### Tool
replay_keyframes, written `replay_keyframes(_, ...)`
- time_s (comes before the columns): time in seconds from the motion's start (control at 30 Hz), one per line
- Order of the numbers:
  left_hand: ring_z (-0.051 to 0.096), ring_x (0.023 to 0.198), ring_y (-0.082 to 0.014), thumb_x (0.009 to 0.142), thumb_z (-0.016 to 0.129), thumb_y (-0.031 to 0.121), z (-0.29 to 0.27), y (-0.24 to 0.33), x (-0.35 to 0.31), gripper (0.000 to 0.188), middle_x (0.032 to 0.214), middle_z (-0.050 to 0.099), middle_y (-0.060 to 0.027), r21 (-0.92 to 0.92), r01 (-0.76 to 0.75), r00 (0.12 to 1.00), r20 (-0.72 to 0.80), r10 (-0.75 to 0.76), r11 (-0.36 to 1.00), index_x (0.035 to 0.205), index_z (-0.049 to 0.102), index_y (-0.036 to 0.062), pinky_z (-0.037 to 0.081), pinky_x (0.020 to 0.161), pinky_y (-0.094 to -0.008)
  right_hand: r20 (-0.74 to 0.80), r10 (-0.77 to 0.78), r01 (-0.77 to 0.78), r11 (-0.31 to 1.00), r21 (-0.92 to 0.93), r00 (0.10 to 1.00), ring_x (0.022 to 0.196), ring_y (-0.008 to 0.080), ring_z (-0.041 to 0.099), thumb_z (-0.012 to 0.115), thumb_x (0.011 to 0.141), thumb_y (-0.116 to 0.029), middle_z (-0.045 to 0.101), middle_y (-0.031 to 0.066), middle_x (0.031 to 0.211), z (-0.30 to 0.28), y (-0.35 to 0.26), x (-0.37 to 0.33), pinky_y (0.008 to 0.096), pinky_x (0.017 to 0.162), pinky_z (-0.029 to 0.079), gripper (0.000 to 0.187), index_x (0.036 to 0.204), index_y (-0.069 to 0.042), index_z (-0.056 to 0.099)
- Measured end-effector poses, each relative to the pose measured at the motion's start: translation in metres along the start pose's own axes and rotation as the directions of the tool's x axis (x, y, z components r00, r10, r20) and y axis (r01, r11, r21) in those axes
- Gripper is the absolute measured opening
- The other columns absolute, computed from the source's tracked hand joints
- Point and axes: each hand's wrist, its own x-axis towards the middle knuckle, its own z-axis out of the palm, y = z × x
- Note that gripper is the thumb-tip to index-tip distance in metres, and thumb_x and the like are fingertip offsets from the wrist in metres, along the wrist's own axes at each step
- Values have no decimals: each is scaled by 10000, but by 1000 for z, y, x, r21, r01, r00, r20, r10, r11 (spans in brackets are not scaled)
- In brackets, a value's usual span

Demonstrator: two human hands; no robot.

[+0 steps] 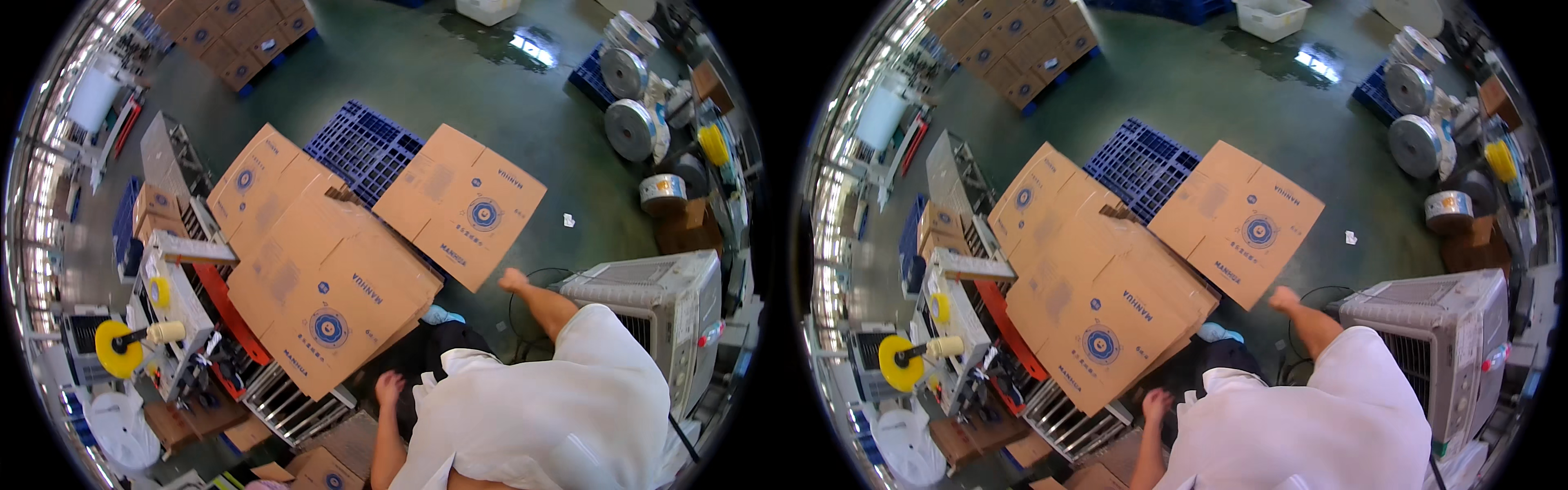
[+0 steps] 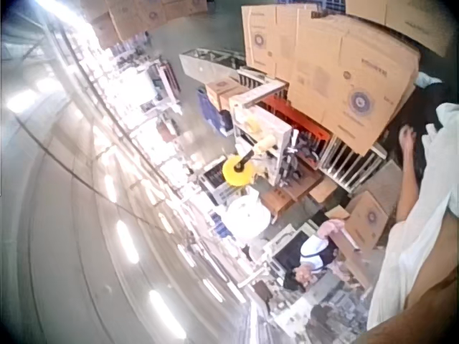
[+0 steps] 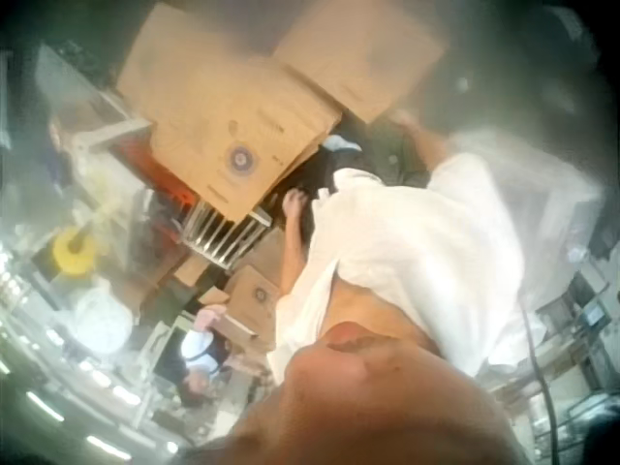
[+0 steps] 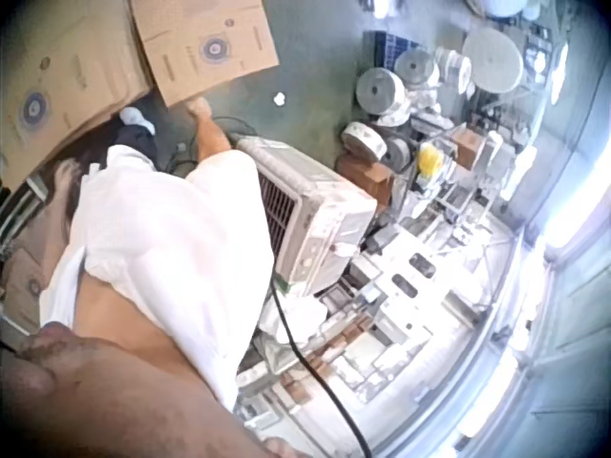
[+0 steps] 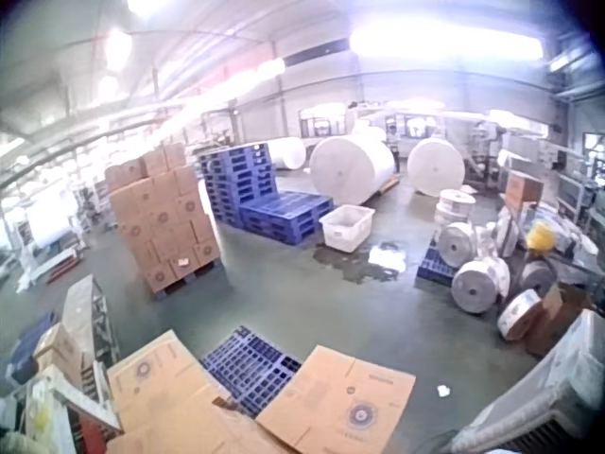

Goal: The person packs small blue product boxes into larger brown cardboard shipping boxes on a metal table. They place multiple small boxes inside, close the flaps, and move the filled boxes to a conveyor belt or stack. A coworker assists by handing over boxes and placing items.

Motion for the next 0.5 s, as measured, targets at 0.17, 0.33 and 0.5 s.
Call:
replay_keyframes(0.17, 631, 629, -245, 872, 482, 41, -68, -111, -94, 175, 790, 630, -94, -519, 273, 793, -355, -495, 810, 1027, 553, 81, 502, 491, -316, -13, -496, 486, 847, 216, 868, 1089, 346, 589, 607, 769, -299, 625, 218, 1154, 45, -130, 24, 389, 928, 462, 482, 1152, -5, 617)
replay_keyframes(0.33, 633, 718, -277, 851, 513, 49, -50, -197, -190, 124, 816, 634, -114, -810, 176, 765, -245, -596, 560, 960, 571, 52, 523, 573, -368, 190, -449, 459, 888, -11, 873, 1121, 375, 571, 591, 769, -345, 573, 299, 1183, 91, -243, 3, 417, 947, 456, 598, 1179, 88, 558)
replay_keyframes(0.5, 627, 741, -241, 846, 553, 36, 30, -252, -202, 94, 866, 654, -116, -967, 182, 911, 96, -402, 181, 919, 613, 31, 522, 659, -321, -148, -340, 362, 919, 157, 929, 1022, 355, 625, 664, 752, -269, 614, 270, 1138, 112, -240, 9, 405, 875, 496, 536, 1153, 75, 576)
